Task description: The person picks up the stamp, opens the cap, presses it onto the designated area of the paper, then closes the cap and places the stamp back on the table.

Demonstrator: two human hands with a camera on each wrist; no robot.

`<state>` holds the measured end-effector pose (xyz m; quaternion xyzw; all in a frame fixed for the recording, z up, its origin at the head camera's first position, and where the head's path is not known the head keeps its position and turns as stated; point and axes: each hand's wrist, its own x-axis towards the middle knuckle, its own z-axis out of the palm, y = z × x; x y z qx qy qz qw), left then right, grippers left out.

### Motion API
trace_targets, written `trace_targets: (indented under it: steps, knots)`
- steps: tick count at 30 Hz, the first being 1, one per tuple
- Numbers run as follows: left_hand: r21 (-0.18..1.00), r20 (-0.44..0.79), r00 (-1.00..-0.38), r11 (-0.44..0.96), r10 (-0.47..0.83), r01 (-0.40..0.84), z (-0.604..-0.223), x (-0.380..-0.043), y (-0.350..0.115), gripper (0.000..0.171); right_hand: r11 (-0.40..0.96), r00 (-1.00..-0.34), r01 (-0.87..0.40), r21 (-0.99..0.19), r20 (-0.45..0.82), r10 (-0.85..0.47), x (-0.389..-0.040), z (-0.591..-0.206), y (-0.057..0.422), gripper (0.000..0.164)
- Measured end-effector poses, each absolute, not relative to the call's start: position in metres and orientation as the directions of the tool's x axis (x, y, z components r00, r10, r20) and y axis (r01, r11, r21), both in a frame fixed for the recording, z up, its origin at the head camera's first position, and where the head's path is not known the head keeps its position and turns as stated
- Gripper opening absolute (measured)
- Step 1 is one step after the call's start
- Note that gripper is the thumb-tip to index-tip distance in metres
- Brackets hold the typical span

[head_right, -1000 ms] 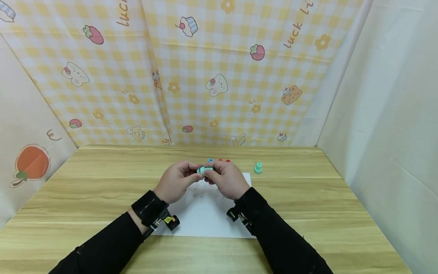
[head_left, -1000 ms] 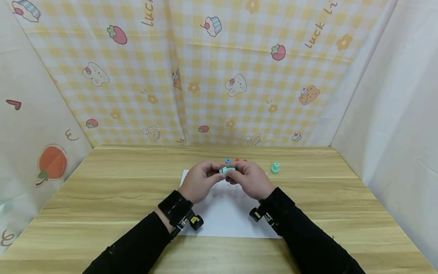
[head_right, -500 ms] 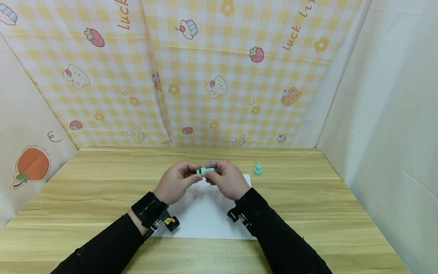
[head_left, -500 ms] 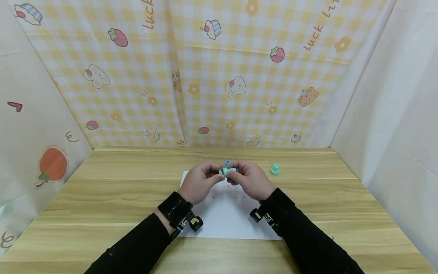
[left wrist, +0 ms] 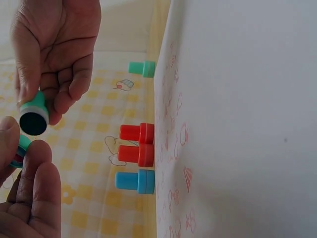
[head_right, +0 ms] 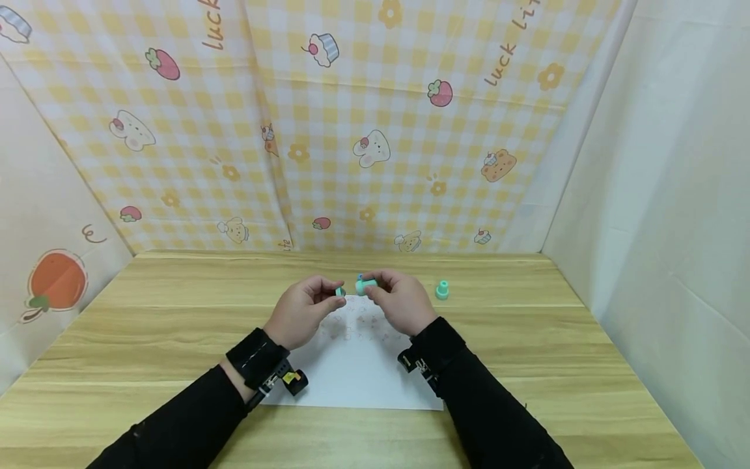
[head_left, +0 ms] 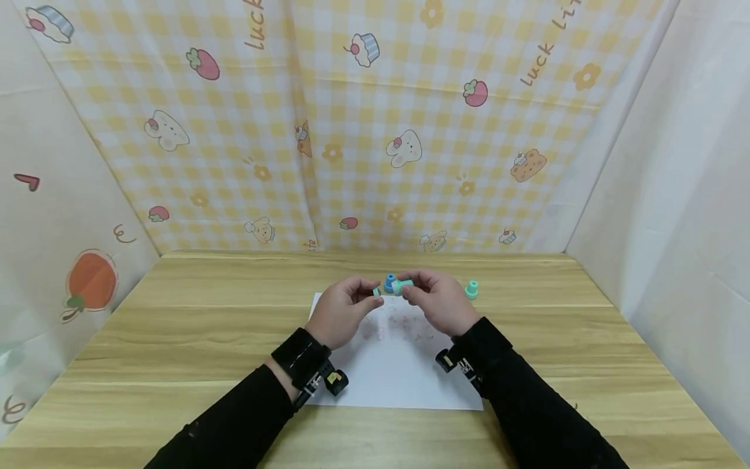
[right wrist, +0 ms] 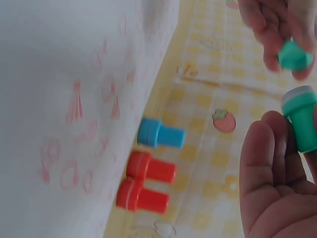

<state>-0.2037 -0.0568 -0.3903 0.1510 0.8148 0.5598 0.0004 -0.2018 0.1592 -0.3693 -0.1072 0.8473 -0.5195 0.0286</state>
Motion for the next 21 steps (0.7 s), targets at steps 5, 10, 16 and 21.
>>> trace_targets:
  steps: [5,10,16,21]
  knots:
    - [0.909,0.164,-0.959,0.343,0.232,0.238,-0.390,-0.203,-0.056,0.022,0.551,-0.982,-0.155,-0.820,0.069,-0.173,-0.204,-0.364,0.170,0.030]
    - [0.906,0.162,-0.961,0.352,0.226,0.236,-0.389,-0.203,-0.055,0.023,0.654,-0.988,-0.147,-0.742,0.086,-0.125,-0.207,-0.357,0.181,0.029]
    - [0.906,0.162,-0.962,0.354,0.220,0.233,-0.391,-0.203,-0.056,0.020,0.704,-0.990,-0.142,-0.696,0.082,-0.118,-0.212,-0.357,0.191,0.024]
    - [0.910,0.155,-0.962,0.346,0.225,0.228,-0.392,-0.203,-0.056,0.019,0.766,-0.990,-0.137,-0.628,0.069,-0.121,-0.215,-0.359,0.194,0.021]
